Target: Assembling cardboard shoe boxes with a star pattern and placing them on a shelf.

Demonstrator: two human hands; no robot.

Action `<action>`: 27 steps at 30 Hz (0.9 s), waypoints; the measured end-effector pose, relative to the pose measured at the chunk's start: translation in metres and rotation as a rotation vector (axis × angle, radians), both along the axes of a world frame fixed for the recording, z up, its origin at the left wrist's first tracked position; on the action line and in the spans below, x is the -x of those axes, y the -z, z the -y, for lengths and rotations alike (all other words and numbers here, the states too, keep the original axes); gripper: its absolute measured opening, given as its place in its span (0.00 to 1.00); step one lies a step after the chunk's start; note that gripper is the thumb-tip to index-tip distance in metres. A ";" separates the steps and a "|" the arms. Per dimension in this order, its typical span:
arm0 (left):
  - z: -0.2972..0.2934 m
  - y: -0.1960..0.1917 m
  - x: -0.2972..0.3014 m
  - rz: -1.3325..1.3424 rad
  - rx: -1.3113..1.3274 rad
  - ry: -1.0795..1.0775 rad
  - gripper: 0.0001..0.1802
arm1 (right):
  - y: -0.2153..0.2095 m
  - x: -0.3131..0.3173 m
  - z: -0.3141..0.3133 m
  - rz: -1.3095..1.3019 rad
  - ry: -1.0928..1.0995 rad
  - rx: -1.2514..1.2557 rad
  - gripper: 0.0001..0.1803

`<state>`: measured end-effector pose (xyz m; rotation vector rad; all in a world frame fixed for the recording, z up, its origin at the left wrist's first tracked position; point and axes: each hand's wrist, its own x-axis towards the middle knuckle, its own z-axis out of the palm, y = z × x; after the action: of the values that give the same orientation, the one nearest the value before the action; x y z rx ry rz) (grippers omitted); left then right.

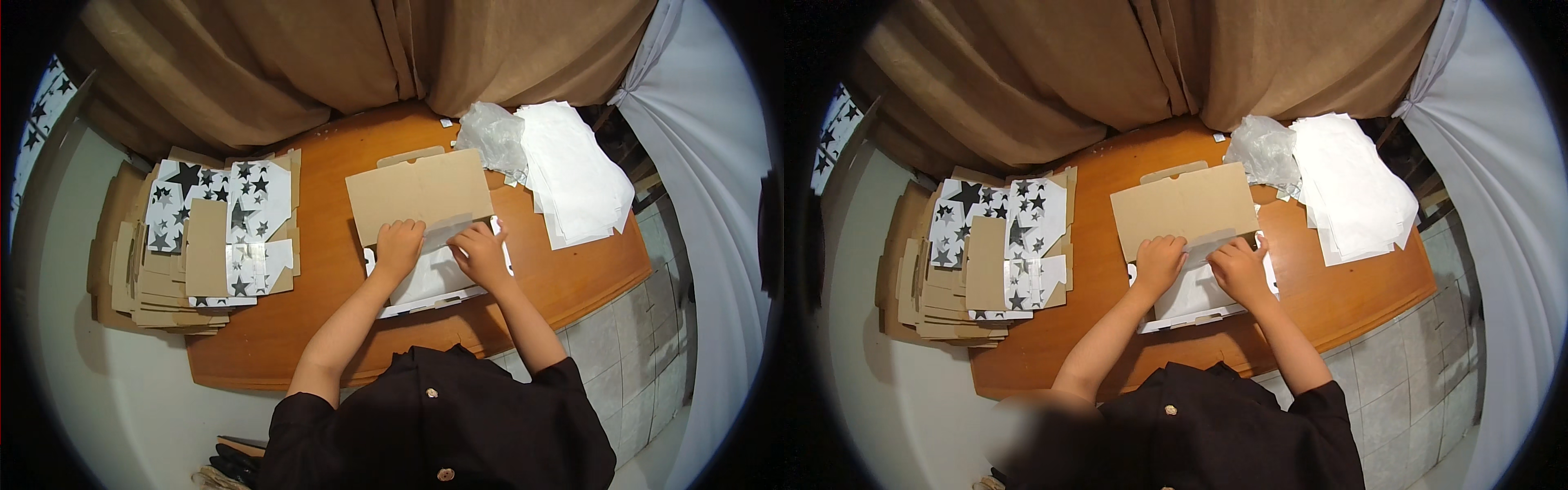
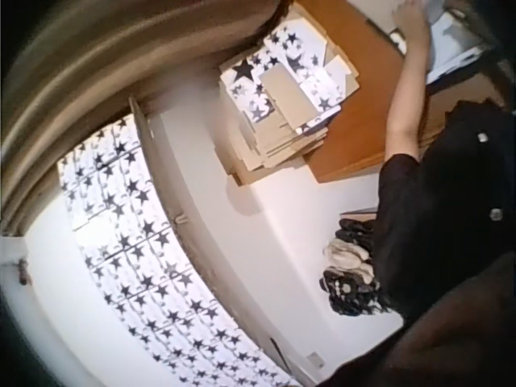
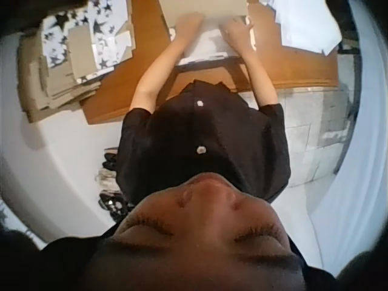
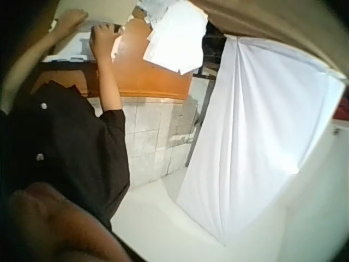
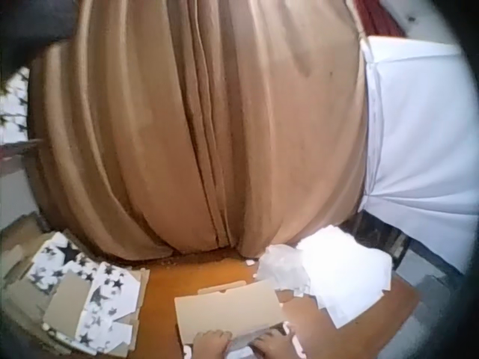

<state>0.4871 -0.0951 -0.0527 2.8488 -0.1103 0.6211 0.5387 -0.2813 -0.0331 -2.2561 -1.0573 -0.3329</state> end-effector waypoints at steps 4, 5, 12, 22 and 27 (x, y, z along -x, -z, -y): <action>-0.004 -0.006 -0.005 0.007 -0.057 -0.005 0.12 | 0.015 -0.016 -0.014 0.267 -0.036 0.174 0.05; -0.003 -0.007 -0.005 0.014 -0.062 -0.004 0.12 | 0.021 -0.021 -0.017 0.341 -0.105 0.237 0.06; -0.005 0.002 0.001 0.029 -0.085 0.017 0.10 | 0.056 -0.026 -0.028 0.760 -0.070 0.222 0.07; -0.002 0.020 0.033 -0.474 -0.035 0.416 0.14 | -0.028 -0.012 0.012 0.295 -0.109 -0.077 0.07; -0.010 0.027 0.035 -0.544 0.064 0.456 0.17 | 0.003 -0.002 0.015 -0.016 -0.270 0.329 0.10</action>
<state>0.4519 -0.0852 -0.0796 2.6766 -0.6050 -0.2360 0.5404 -0.2958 -0.0359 -2.3489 -1.4774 -0.0277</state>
